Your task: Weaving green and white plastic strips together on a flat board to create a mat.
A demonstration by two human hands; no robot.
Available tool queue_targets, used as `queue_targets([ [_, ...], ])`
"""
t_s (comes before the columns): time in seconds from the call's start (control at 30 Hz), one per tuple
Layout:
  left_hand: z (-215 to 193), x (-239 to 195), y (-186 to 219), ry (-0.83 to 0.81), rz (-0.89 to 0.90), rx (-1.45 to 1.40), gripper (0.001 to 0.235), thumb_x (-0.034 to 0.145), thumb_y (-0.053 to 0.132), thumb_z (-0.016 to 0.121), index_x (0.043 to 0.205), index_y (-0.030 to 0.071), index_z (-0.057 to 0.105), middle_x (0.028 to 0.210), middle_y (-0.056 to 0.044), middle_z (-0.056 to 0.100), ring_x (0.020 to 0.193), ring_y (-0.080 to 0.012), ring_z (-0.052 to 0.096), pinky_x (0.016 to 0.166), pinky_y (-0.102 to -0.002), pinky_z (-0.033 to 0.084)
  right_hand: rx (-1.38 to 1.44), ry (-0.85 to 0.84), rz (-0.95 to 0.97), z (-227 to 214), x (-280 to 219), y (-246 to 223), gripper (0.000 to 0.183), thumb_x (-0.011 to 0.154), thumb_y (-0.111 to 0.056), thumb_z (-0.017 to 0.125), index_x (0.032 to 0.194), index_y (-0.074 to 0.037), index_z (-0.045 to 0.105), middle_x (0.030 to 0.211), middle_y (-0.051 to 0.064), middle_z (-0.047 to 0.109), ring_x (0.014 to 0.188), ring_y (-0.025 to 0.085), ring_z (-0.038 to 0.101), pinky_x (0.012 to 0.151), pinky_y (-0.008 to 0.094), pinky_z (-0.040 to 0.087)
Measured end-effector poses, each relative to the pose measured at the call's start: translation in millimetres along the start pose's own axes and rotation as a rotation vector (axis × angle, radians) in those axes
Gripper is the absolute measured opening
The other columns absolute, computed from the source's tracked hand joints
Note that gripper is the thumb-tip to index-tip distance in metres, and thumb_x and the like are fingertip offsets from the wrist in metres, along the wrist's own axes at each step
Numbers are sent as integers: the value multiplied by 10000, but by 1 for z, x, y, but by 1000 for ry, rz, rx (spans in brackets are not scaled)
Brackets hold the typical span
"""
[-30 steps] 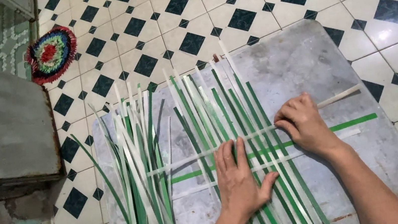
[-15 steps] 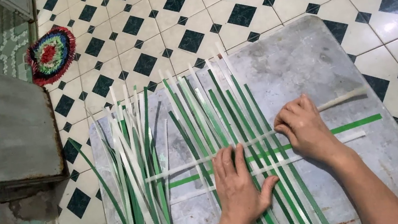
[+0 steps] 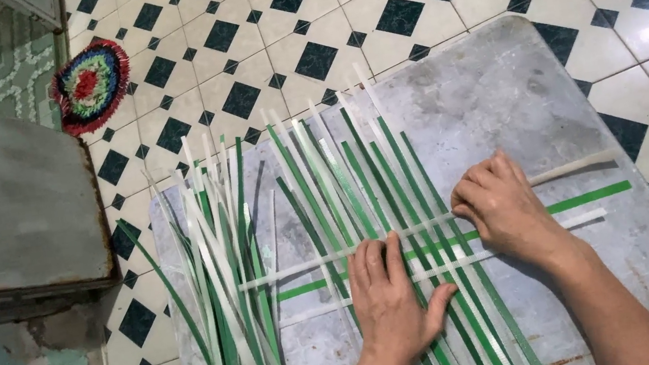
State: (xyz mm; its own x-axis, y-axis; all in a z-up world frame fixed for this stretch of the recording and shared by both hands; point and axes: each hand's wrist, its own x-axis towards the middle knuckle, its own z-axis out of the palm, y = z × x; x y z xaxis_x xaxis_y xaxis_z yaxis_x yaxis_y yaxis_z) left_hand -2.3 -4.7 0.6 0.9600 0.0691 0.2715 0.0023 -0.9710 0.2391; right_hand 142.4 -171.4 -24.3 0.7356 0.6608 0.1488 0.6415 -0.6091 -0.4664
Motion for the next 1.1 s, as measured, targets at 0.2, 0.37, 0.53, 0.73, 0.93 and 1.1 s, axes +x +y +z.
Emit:
queue_targets([
  [0.2, -8, -9, -22, 58, -105, -80, 856, 825, 634, 632, 1380, 9, 443, 1366, -230, 470, 1293, -400, 420, 1116, -584, 286, -17, 18, 19, -1, -2, -3, 98, 870, -180, 614, 893, -96, 658, 905, 68, 637, 942, 274, 482, 946, 462, 397],
  [0.37, 6, -32, -45, -19, -273, 54, 1222, 717, 787, 653, 1527, 19, 154, 1602, -213, 129, 1487, -378, 80, 1169, -575, 85, 16, -12, 74, -4, -4, -7, 112, 875, -209, 611, 909, -120, 668, 915, 38, 646, 969, 259, 488, 1043, 489, 365],
  [0.53, -2, -19, -56, -97, -246, -72, 1155, 766, 707, 668, 1524, 0, 158, 1598, -234, 120, 1488, -369, 71, 1175, -542, 68, 48, 39, 68, 4, -8, 3, 40, 868, -157, 633, 894, -130, 648, 889, 26, 639, 948, 241, 492, 901, 402, 413],
  [0.73, -5, -17, -66, 10, -125, -120, 1048, 755, 692, 668, 1502, 53, 303, 1548, -221, 290, 1444, -404, 241, 1143, -572, 204, 127, 139, 14, 9, -9, 7, 42, 879, -78, 620, 843, -96, 630, 813, 42, 616, 897, 255, 488, 1001, 433, 378],
  [0.93, -8, -21, -61, 59, -127, -85, 987, 735, 700, 682, 1423, 37, 432, 1492, -240, 371, 1417, -391, 291, 1137, -562, 224, 156, 141, -20, 3, -9, -2, 74, 867, -40, 606, 808, -84, 594, 792, 53, 611, 833, 236, 505, 1070, 465, 335],
  [1.1, -8, -24, -59, -11, -170, -68, 972, 791, 751, 552, 1440, 44, 401, 1524, -233, 315, 1444, -369, 218, 1152, -544, 142, 133, 133, -8, 12, -9, 11, 64, 864, -79, 633, 805, -89, 612, 817, 51, 624, 914, 260, 477, 1038, 438, 359],
])
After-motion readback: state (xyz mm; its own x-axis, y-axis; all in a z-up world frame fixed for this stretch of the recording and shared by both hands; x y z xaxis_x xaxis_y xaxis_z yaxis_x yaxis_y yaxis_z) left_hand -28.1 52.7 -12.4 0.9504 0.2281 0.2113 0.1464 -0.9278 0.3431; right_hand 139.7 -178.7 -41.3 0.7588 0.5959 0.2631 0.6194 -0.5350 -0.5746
